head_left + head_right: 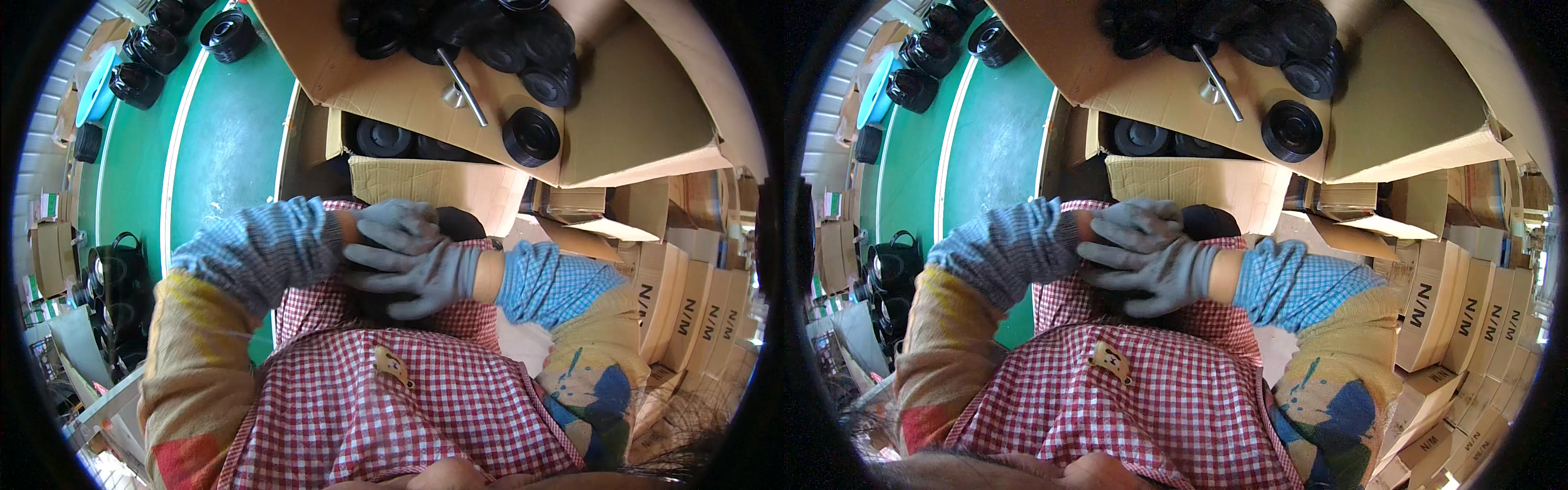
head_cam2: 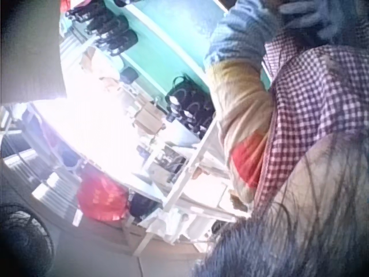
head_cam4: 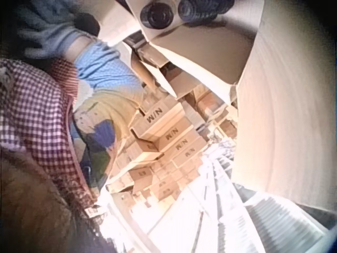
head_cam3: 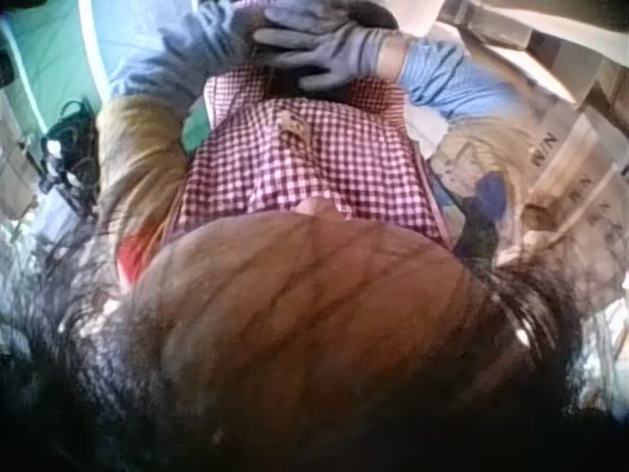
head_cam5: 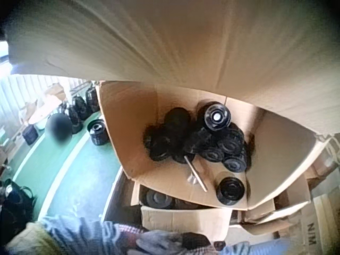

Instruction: The person repeatedly picks up black kettle bodies and lids from a cardboard box, places the lids onto the bodies, and uses a metal tool to tighten or secure them. Completed units are placed on a green table. The process is repeated for multiple kettles.

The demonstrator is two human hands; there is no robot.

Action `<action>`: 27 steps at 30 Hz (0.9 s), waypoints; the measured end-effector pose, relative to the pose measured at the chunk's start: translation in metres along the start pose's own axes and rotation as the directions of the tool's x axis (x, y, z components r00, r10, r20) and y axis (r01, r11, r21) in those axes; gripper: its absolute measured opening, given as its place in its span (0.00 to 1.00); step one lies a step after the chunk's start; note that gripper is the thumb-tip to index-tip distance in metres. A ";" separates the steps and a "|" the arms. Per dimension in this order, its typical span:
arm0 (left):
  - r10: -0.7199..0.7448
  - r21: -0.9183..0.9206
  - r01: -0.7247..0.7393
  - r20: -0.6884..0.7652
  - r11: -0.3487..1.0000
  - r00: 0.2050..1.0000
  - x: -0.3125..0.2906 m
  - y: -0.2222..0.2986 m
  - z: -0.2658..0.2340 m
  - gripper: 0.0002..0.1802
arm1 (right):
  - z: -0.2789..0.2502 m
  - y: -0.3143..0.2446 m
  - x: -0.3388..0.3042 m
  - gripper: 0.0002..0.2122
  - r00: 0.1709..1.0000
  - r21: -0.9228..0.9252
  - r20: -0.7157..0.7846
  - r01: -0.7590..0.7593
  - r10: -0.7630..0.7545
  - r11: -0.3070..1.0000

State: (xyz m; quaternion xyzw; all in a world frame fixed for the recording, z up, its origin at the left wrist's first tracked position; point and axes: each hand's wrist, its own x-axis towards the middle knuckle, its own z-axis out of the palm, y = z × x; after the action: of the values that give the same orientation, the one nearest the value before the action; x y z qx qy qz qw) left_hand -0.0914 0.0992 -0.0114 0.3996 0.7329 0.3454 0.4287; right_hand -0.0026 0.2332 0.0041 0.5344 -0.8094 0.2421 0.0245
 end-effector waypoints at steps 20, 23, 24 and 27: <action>0.015 0.126 -0.050 0.265 0.991 0.964 0.000 0.018 -0.037 0.19 | -0.004 0.000 -0.008 0.35 0.986 -0.021 -0.160 0.038 -0.041 0.999; 0.191 -0.500 -0.058 0.219 0.864 0.957 -0.015 -0.043 -0.012 0.29 | -0.009 0.043 -0.042 0.39 0.999 0.015 -0.035 -0.040 0.041 0.999; 0.152 -0.743 0.038 0.187 0.668 0.970 -0.014 -0.076 0.012 0.30 | -0.006 0.042 -0.029 0.38 0.995 0.024 -0.018 0.097 -0.096 0.995; -0.016 -0.689 0.182 0.240 0.702 0.971 0.006 -0.103 0.022 0.26 | 0.010 0.017 0.001 0.35 0.978 0.131 0.066 0.187 -0.197 0.974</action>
State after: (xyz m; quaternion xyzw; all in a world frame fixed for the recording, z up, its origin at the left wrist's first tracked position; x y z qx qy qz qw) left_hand -0.1028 0.0621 -0.1100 0.2000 0.5145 0.5302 0.6435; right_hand -0.0154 0.2335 -0.0107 0.6197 -0.7377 0.2674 -0.0170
